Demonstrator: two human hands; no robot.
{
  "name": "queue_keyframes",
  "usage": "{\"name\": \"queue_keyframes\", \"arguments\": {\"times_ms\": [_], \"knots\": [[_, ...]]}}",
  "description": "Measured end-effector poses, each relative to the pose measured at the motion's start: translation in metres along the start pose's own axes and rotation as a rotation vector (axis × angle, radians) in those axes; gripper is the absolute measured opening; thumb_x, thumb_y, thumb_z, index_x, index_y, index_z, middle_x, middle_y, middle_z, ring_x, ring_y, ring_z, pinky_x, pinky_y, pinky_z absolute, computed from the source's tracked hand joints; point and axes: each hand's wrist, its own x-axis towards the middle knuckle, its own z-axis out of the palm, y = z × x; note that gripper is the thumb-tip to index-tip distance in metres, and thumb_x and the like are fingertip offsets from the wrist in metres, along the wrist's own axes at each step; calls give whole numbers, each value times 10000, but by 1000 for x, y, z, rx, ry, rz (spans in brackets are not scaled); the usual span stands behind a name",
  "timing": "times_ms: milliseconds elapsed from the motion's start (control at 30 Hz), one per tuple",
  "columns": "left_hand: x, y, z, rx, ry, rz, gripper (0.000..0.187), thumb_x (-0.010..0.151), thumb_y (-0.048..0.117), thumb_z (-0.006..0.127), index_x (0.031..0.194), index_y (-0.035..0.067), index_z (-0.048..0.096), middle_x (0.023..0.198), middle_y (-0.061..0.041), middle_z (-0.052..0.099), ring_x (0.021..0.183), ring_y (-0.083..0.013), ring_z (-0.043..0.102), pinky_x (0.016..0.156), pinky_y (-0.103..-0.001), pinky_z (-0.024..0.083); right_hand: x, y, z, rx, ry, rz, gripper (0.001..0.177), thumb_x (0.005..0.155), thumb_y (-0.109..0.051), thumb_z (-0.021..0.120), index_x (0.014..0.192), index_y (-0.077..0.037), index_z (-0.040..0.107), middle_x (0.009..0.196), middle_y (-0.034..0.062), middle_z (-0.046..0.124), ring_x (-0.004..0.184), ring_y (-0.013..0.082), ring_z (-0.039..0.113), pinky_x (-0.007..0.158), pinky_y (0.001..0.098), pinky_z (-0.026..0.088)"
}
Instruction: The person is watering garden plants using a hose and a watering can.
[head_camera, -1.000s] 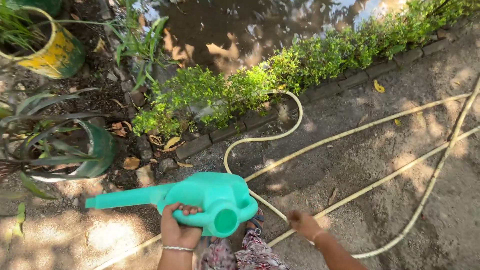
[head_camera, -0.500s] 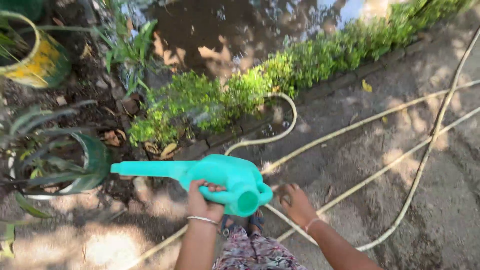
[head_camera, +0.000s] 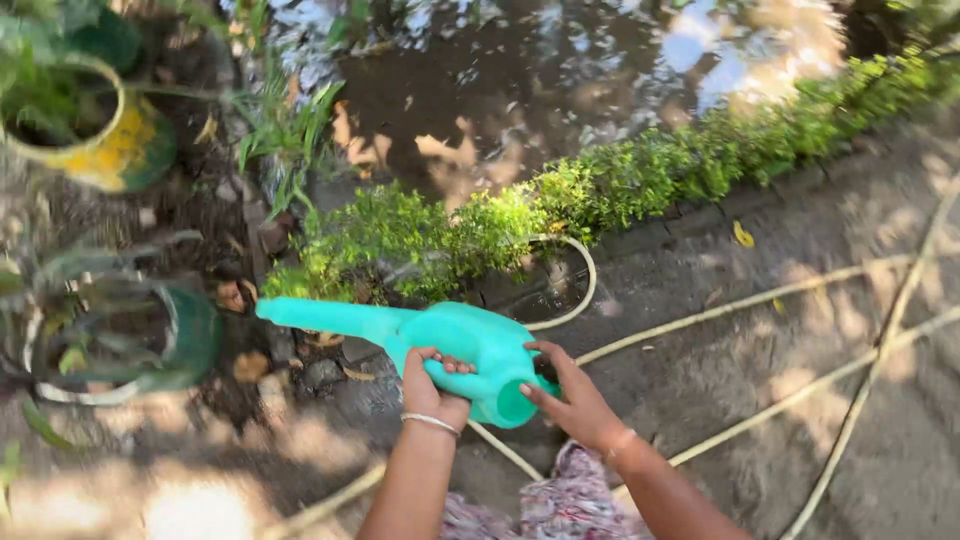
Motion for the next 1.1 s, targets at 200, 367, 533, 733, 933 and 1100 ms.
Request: {"name": "queue_keyframes", "arguments": {"times_ms": [200,367,533,733,933,1100], "knots": [[51,-58,-36,-149,-47,121,168,893,165,599,794,145,465,698,-18,474,653,-159,440,717,-373,430,53,61,-82,36,-246,-220,587,928,-288,722,1435,-102,493,1262,111,636,1198,203,608,1033,345,490],[58,-97,-6,-97,126,182,191,834,240,575,740,141,441,626,-32,415,636,-213,440,749,-415,452,128,178,-156,24,-149,-23,328,1003,-196,618,1309,-80,634,1227,65,690,1146,150,646,1015,326,521],[105,-114,-28,-132,100,170,192,843,231,589,747,131,457,617,-33,417,639,-219,454,763,-415,444,231,324,-207,-129,76,-41,295,951,-71,590,1219,-64,712,1088,71,761,1031,162,701,971,336,546],[152,-118,-26,-88,77,172,222,901,246,583,773,122,451,636,-46,444,681,-229,486,813,-430,457,350,445,-220,-14,197,170,249,981,-105,633,1214,-45,697,1171,90,743,1047,169,685,943,319,536],[215,-132,-61,-38,98,186,192,930,256,548,826,132,442,636,-45,431,677,-229,473,798,-433,443,422,473,-209,-280,219,512,308,969,-185,646,1259,-96,702,1238,60,743,1090,204,701,957,330,531],[288,-156,-183,-63,-142,196,145,948,239,529,883,118,485,576,-107,497,592,-303,535,703,-505,482,490,600,-238,-454,315,371,486,906,-227,724,1347,-73,586,1198,105,762,1096,213,720,984,363,543]]}}
